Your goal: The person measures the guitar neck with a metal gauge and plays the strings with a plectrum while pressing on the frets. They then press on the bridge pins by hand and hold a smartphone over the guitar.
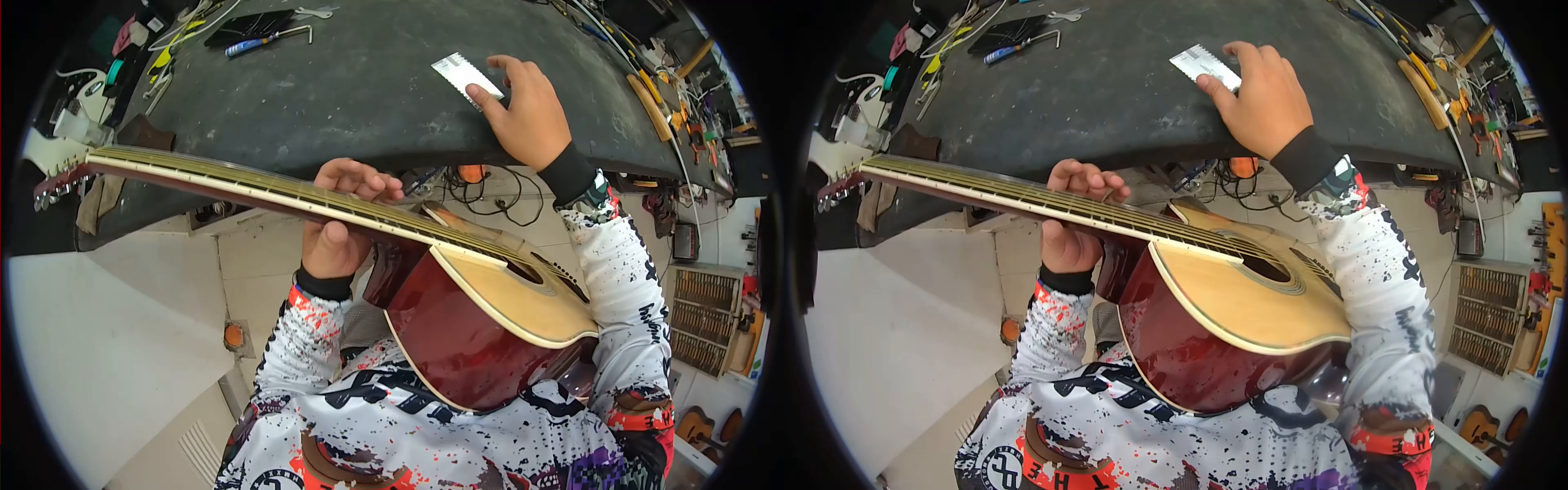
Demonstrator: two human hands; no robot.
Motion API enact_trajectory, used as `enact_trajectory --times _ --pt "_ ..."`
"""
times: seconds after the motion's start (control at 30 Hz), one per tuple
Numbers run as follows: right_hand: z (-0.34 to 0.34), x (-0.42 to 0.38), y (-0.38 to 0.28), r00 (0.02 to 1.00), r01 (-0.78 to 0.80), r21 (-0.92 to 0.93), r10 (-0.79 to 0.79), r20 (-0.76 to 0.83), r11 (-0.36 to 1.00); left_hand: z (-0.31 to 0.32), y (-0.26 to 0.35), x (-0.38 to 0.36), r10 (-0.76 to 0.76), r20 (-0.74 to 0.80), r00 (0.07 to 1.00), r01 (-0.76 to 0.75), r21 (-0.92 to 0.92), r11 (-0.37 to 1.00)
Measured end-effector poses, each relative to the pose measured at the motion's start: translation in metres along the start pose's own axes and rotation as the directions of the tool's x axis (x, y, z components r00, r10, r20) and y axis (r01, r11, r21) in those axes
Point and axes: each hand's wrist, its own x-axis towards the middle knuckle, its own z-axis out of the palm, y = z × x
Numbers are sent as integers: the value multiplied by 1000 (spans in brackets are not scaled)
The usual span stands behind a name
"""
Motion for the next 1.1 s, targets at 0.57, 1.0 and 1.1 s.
enact_trajectory --times 0.57,1.0,1.1 --pt "-37 55 -27 641 -401 -184 418 644 897 -12 50 -37 113 -138 984 -91 154 984" --pt "10 -51 -79 704 -493 696 -230 672 523 -2 73 -26 196 -284 939 -67 406 912" --pt "17 -58 -82 712 -541 717 -215 669 439 -1 71 -26 188 -283 940 -58 411 910"
